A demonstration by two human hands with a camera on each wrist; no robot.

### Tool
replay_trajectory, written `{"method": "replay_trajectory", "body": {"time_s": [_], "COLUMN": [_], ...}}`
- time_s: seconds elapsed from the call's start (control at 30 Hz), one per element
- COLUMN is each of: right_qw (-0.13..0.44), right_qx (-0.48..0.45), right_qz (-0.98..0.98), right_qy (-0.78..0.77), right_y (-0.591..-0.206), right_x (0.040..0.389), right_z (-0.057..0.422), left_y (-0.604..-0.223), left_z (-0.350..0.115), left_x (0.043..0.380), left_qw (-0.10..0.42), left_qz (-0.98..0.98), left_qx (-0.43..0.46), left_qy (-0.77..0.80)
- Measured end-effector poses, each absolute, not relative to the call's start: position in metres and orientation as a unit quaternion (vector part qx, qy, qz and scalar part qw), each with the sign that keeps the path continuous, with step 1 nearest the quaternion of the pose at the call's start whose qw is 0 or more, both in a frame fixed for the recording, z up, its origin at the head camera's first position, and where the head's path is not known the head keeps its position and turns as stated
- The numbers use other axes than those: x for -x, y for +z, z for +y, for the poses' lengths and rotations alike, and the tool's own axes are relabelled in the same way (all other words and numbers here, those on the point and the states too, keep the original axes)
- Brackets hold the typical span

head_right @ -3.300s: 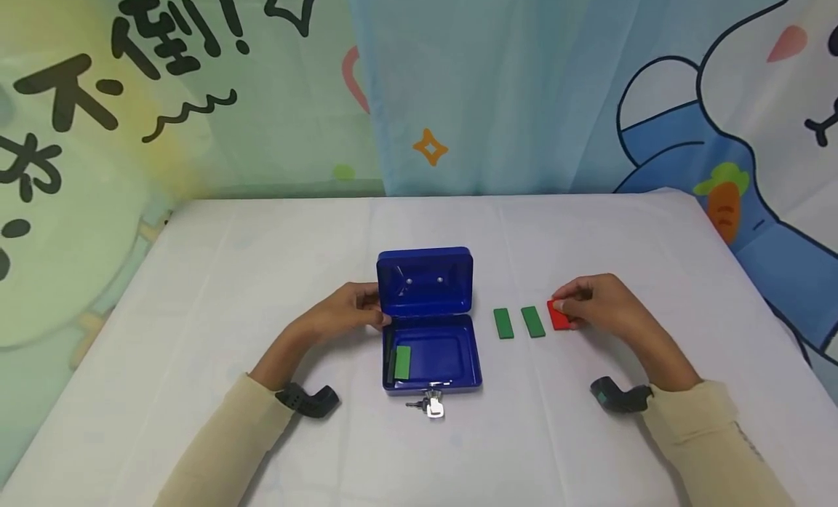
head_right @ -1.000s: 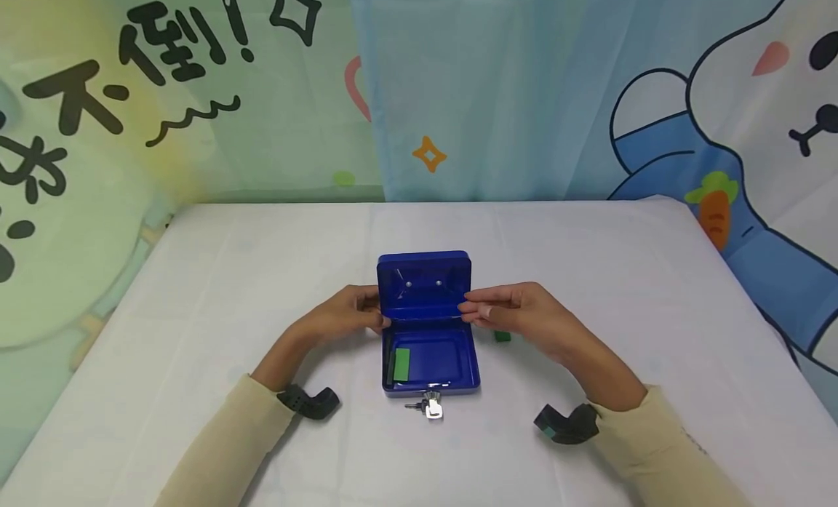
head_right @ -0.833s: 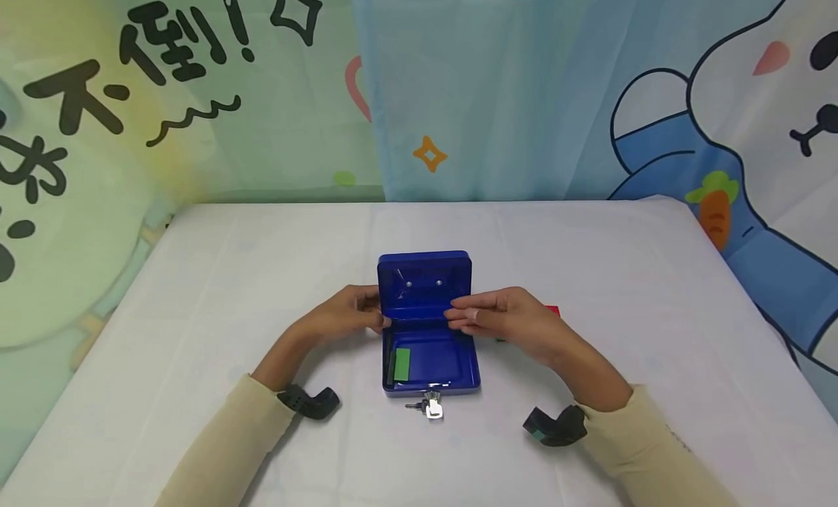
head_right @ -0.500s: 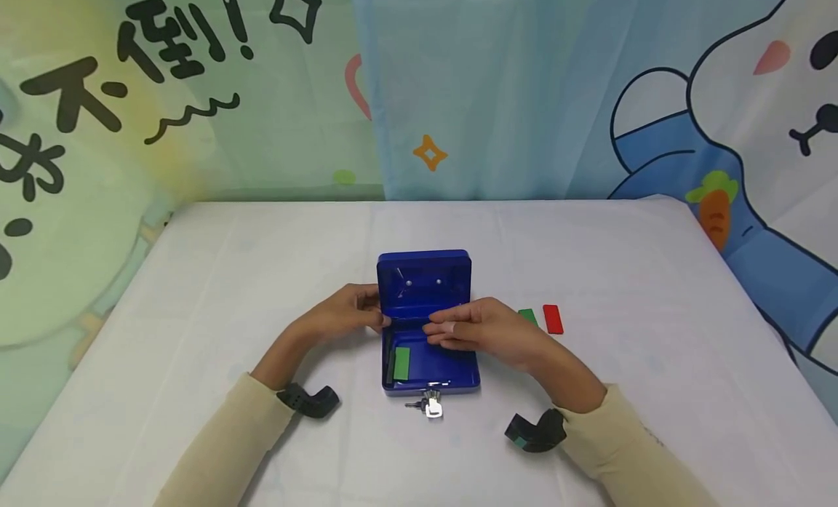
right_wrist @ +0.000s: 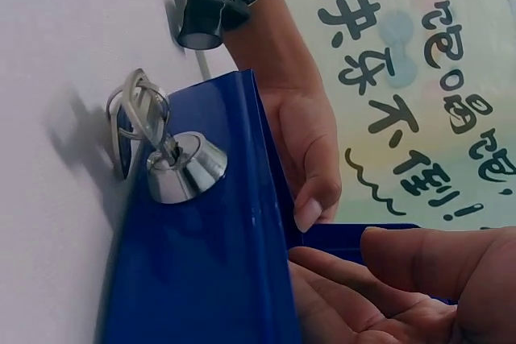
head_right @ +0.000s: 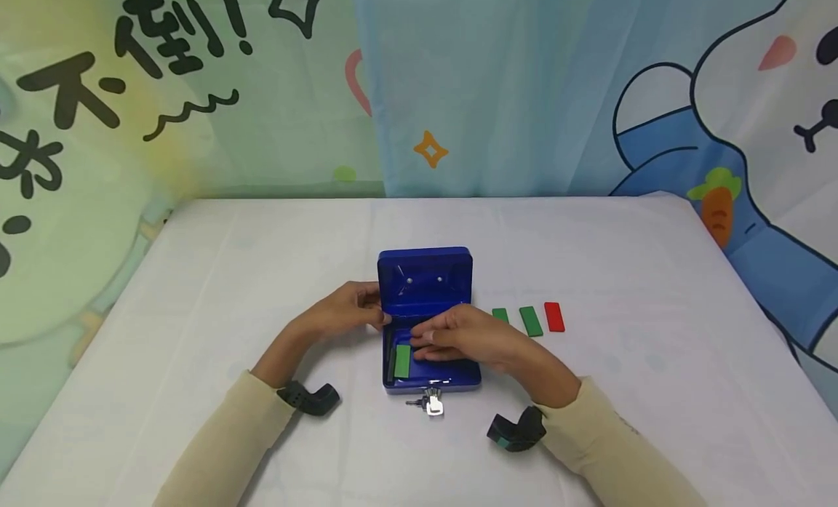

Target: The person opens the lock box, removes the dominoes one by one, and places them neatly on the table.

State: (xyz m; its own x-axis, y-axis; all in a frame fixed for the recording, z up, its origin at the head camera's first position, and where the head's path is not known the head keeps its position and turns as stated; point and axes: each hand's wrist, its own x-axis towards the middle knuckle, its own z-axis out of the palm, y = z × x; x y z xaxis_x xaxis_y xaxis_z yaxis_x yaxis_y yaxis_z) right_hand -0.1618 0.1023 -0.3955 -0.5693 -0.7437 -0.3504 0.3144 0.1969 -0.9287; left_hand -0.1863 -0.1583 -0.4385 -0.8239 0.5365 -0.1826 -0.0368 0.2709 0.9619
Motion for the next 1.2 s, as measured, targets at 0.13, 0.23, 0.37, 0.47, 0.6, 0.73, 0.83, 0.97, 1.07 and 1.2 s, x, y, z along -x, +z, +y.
{"method": "replay_trajectory", "body": {"time_s": [0.13,0.23,0.37,0.47,0.6,0.73,0.83,0.97,1.07,1.2], "right_qw": [0.427,0.427,0.419,0.405,0.396,0.396,0.389,0.383,0.383,0.380], "right_qx": [0.168,0.169,0.180,0.214,0.256,0.267,0.276,0.284,0.282,0.272], "right_qz": [0.650,0.660,0.689,0.722,0.739,0.738,0.740,0.736,0.731,0.732], "right_qy": [-0.606,-0.595,-0.563,-0.518,-0.481,-0.477,-0.474,-0.480,-0.489,-0.495], "right_y": [-0.396,-0.399,-0.400,-0.399,-0.398,-0.398,-0.399,-0.401,-0.403,-0.406], "right_x": [0.163,0.163,0.161,0.160,0.158,0.157,0.157,0.158,0.156,0.152], "right_z": [0.096,0.093,0.090,0.088,0.086,0.086,0.087,0.087,0.085,0.080], "left_y": [-0.438,-0.440,-0.442,-0.441,-0.438,-0.437,-0.437,-0.436,-0.435,-0.437], "left_z": [-0.158,-0.159,-0.159,-0.159,-0.158,-0.158,-0.158,-0.159,-0.159,-0.159], "left_x": [0.187,0.186,0.185,0.185,0.185,0.185,0.186,0.186,0.187,0.187], "left_qw": [0.243,0.247,0.246,0.242,0.242,0.245,0.247,0.251,0.254,0.256], "left_qz": [0.763,0.764,0.765,0.765,0.765,0.761,0.758,0.757,0.756,0.755], "left_qx": [-0.164,-0.159,-0.161,-0.164,-0.162,-0.162,-0.162,-0.163,-0.164,-0.162], "left_qy": [0.576,0.574,0.573,0.574,0.575,0.579,0.581,0.581,0.580,0.581]}}
